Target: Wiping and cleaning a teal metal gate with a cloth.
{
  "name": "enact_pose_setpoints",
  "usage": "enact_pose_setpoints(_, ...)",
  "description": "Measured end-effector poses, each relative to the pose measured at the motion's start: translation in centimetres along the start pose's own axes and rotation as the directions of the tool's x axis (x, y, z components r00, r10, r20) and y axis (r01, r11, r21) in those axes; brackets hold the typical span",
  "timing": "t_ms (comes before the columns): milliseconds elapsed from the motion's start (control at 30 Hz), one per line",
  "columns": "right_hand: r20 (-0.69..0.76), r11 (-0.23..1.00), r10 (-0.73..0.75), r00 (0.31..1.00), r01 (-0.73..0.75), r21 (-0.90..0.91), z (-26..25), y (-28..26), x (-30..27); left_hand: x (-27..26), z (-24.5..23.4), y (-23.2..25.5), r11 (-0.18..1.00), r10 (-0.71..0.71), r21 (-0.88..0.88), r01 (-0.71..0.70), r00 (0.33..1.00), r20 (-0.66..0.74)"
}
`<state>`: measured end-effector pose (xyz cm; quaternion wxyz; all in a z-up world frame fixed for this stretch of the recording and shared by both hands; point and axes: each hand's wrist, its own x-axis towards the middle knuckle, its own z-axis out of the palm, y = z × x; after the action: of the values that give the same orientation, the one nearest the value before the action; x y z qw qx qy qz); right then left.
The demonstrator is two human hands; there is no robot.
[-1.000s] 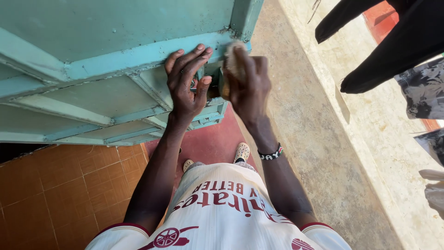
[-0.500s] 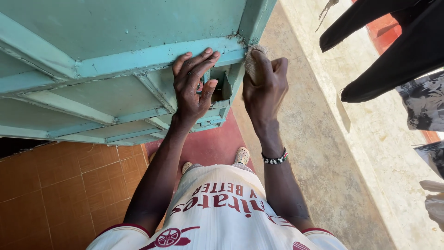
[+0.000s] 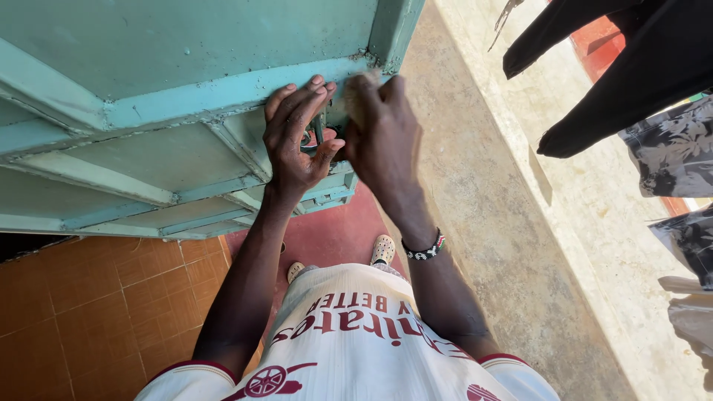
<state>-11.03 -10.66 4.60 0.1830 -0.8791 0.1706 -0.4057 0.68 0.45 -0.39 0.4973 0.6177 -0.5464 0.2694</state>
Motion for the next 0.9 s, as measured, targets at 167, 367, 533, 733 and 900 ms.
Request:
enact_pose_setpoints(167, 0.054, 1.000, 0.026, 0.998, -0.026, -0.010, -0.5, 1.1, 0.1, -0.4, 0.2, -0.2, 0.999, -0.035, -0.021, 0.035, 0.999, -0.013)
enact_pose_setpoints(367, 0.014, 0.980, 0.162, 0.987, -0.159, -0.118, -0.4, 2.4, -0.1, -0.4, 0.0, 0.0, 0.999, -0.037, -0.017, 0.037, 0.999, -0.001)
enact_pose_setpoints(533, 0.068, 0.995, -0.094, 0.993, 0.092, 0.033, -0.7, 0.6, 0.2, -0.3, 0.4, -0.2, 1.000, -0.021, -0.005, 0.020, 1.000, -0.019)
enact_pose_setpoints(733, -0.003, 0.979, 0.191, 0.982, -0.191, -0.069, -0.4, 1.3, 0.0, -0.4, 0.4, -0.4, 1.000, -0.025, -0.017, 0.025, 1.000, -0.008)
enact_pose_setpoints(900, 0.084, 0.999, -0.036, 0.996, 0.039, -0.026, 0.0, -0.3, 0.2, -0.7, 0.8, -0.5, 0.999, -0.034, 0.001, 0.034, 0.997, -0.070)
